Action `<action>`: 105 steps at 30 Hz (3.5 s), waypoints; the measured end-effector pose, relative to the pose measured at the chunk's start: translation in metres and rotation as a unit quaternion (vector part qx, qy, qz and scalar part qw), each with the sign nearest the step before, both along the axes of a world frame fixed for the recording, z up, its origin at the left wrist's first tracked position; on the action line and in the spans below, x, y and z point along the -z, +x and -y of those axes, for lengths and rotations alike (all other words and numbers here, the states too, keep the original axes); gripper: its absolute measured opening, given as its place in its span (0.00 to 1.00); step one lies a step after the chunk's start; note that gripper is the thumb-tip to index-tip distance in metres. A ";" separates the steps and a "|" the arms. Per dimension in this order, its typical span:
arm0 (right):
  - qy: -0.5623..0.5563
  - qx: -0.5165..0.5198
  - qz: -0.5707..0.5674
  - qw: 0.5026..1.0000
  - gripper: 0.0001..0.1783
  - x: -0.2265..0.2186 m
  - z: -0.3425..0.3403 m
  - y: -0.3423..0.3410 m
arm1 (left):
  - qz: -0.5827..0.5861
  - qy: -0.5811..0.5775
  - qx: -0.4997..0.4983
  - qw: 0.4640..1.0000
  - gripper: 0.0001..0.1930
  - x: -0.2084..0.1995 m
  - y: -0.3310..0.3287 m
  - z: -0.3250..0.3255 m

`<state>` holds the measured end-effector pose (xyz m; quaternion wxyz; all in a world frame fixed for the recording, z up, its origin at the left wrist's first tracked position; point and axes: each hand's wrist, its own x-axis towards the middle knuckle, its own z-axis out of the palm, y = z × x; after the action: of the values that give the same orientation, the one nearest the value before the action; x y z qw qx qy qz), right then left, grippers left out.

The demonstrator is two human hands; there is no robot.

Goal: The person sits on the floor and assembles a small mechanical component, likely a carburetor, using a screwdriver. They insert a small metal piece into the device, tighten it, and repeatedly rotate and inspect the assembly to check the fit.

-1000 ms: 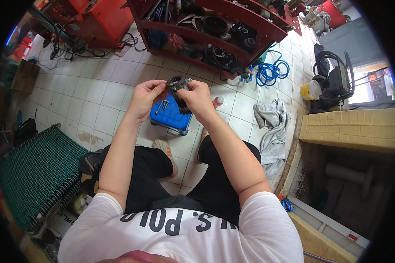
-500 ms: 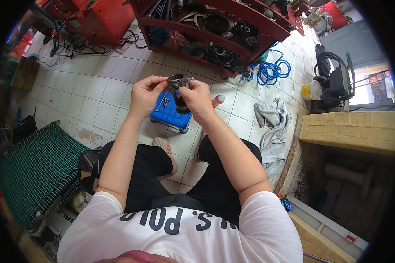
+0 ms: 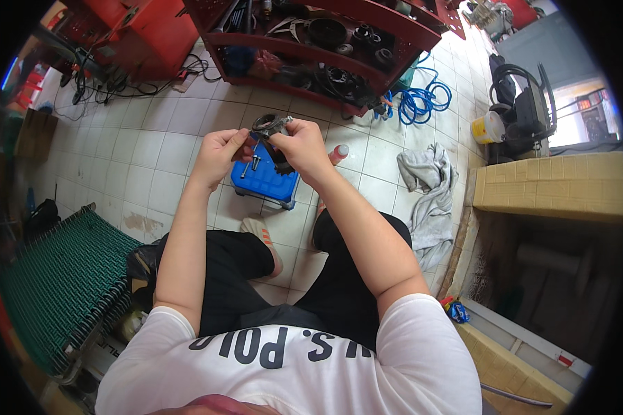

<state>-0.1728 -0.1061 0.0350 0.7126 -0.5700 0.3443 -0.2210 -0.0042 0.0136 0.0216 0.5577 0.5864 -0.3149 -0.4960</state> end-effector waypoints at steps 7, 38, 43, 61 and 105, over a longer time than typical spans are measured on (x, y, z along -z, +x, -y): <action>-0.040 -0.059 0.025 0.997 0.05 0.005 0.012 -0.003 | -0.181 0.043 0.023 0.982 0.21 0.004 0.005 -0.002; 0.153 -0.043 0.120 0.980 0.08 0.001 -0.013 0.009 | -0.329 -0.083 -0.130 0.932 0.13 0.039 -0.033 0.013; 0.183 -0.015 0.128 0.975 0.16 -0.002 -0.003 0.005 | -0.402 -0.118 -0.123 0.899 0.13 0.045 -0.031 0.013; -0.115 -0.057 0.046 0.991 0.12 0.003 0.015 -0.003 | -0.305 -0.069 -0.098 0.945 0.04 0.022 -0.029 0.013; -0.166 -0.146 -0.020 0.975 0.09 -0.008 0.025 -0.012 | -0.208 -0.057 -0.100 0.971 0.03 0.027 -0.024 0.008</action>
<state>-0.1849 -0.1309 0.0425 0.6257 -0.7286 0.2298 -0.1574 -0.0278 0.0060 -0.0058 0.6904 0.4659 -0.1592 -0.5300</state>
